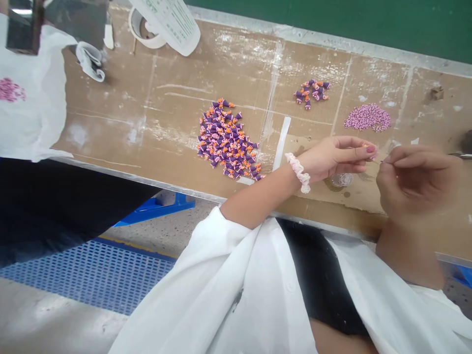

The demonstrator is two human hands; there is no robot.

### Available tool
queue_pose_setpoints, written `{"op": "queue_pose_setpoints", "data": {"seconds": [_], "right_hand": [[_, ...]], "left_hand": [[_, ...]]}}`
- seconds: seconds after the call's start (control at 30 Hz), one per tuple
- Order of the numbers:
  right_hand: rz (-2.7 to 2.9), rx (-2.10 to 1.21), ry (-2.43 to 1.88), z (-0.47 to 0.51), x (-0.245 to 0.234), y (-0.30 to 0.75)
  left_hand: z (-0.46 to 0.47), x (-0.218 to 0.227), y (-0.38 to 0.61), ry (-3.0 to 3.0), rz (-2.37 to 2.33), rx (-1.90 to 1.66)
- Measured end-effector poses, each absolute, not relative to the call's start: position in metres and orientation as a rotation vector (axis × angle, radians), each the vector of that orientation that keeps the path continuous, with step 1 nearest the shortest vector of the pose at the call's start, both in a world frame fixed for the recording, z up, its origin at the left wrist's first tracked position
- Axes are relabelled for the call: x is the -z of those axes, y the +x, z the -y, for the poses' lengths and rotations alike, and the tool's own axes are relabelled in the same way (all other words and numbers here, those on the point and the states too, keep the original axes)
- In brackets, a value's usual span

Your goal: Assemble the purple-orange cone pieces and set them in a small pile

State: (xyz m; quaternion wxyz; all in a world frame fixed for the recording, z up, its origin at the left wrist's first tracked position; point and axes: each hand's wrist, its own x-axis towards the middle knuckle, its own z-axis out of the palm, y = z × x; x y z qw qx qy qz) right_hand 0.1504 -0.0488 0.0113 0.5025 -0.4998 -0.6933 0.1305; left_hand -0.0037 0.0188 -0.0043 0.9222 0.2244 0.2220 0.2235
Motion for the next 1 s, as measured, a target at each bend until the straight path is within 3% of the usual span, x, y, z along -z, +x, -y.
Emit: {"op": "queue_pose_setpoints", "data": {"seconds": [1.0], "right_hand": [[2.010,-0.092,-1.253,0.046,-0.021,0.151]], "left_hand": [[-0.020,0.005,-0.006,0.579,-0.456,-0.473]]}}
